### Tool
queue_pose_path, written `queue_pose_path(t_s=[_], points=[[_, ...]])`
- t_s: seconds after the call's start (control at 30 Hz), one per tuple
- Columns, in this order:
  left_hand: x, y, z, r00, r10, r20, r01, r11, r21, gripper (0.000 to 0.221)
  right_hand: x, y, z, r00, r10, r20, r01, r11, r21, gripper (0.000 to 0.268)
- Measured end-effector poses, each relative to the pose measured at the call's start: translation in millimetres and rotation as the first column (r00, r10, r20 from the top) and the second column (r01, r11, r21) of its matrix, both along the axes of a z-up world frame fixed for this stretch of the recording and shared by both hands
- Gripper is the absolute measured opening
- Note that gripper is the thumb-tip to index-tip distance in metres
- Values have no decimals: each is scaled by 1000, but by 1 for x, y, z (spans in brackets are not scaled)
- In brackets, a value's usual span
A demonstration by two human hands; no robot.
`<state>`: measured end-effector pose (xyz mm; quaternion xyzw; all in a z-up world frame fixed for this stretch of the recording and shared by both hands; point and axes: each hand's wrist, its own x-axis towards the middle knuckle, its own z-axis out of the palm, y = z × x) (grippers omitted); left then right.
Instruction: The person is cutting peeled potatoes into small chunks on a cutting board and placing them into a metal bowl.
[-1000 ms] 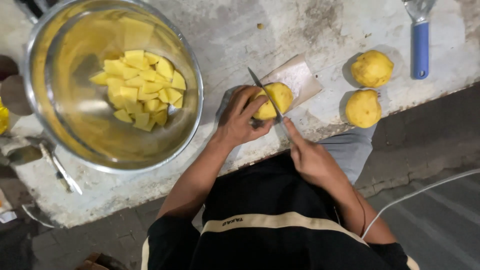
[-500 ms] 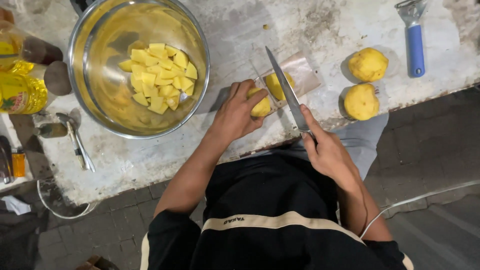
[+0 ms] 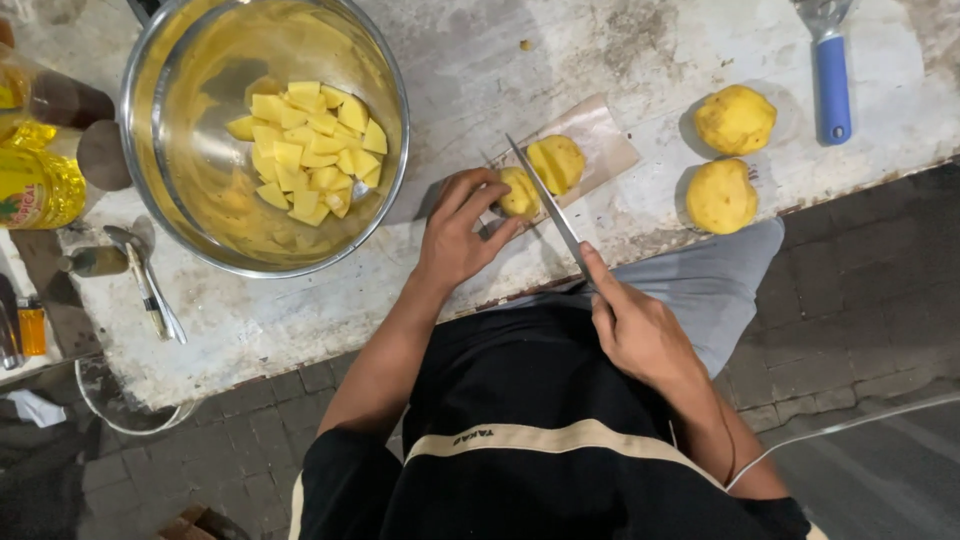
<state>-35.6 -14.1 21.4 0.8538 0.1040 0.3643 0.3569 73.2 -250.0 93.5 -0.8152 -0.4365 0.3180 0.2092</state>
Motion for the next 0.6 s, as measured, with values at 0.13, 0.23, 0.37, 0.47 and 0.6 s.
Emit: queue_pose_path(t_s=[0.13, 0.23, 0.37, 0.47, 0.6], points=[[1, 1, -3, 999, 3, 37, -6, 998, 64, 29, -8, 0, 1, 992, 79, 94, -84, 995, 50, 65], [5, 6, -9, 999, -21, 49, 18, 998, 68, 26, -9, 0, -4, 984, 112, 138, -120, 992, 50, 66], [6, 8, -10, 997, -45, 59, 41, 997, 61, 23, -12, 3, 6, 979, 114, 166, -117, 993, 10, 64], [10, 10, -10, 995, -47, 90, 40, 996, 76, 21, -14, 6, 11, 965, 134, 224, -135, 991, -12, 65], [11, 10, -10, 993, -30, 117, 16, 993, 118, 18, -12, 10, 18, 931, 187, 312, -182, 982, -46, 69]])
